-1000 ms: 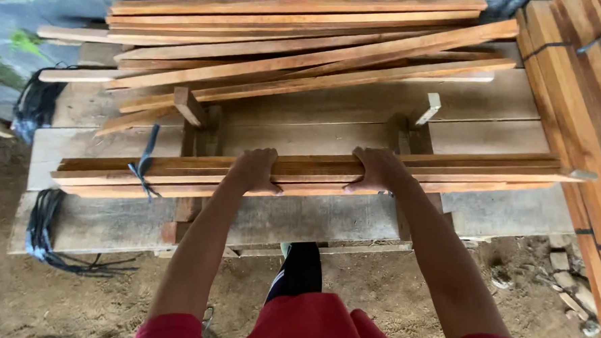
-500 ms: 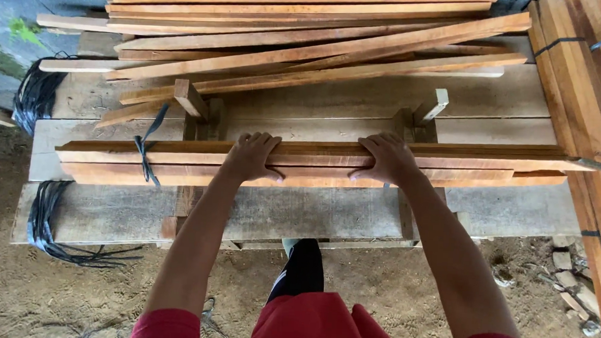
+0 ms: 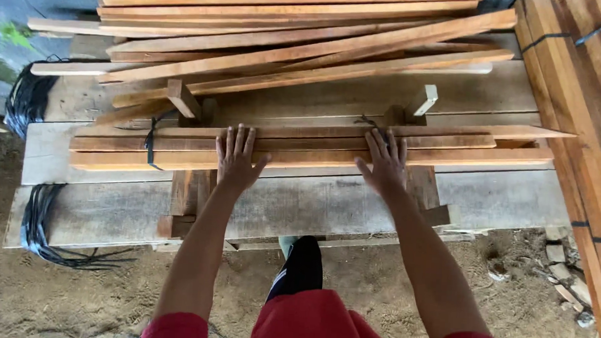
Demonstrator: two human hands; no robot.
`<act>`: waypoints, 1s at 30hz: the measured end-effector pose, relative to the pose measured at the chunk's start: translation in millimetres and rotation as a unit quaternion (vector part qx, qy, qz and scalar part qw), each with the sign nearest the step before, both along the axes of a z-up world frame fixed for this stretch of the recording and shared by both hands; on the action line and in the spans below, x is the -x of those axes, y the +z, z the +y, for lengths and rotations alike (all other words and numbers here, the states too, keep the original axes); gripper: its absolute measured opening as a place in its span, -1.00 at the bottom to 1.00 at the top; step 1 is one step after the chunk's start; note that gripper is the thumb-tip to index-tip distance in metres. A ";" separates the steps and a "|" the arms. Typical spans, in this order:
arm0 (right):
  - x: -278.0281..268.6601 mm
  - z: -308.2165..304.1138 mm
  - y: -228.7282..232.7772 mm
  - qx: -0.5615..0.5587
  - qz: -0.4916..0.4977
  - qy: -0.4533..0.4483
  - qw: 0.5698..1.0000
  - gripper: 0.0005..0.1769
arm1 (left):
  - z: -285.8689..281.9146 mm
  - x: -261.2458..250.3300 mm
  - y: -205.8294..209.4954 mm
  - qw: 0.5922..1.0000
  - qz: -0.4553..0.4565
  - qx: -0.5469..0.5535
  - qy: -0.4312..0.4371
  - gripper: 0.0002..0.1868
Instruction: Tying bundles of long wooden stakes with black plastic strips on a workbench.
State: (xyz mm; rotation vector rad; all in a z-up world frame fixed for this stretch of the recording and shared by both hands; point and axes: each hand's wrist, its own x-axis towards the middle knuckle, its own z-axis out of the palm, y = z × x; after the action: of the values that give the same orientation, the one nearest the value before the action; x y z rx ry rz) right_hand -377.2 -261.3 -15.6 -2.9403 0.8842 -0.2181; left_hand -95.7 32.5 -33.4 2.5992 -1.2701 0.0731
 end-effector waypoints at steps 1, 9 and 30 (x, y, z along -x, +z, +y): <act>-2.7 -1.8 4.3 -0.004 0.000 0.002 1.000 -0.12 | -2.0 -1.7 2.6 1.000 0.001 -0.003 -0.003 -0.04; -12.6 -5.0 7.0 0.029 -0.016 0.016 0.999 0.16 | 4.1 -1.5 14.7 0.999 -0.025 -0.005 -0.040 0.29; -83.8 -67.5 19.1 0.213 -0.123 0.207 0.947 0.03 | -43.3 -78.5 -1.1 0.957 -0.245 0.086 -0.132 0.21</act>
State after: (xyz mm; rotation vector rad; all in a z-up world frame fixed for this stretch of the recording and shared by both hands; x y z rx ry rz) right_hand -293.4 -328.8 3.5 -3.2834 0.1878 -0.8154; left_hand -17.1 -10.8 -34.5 2.3122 -1.6698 0.7833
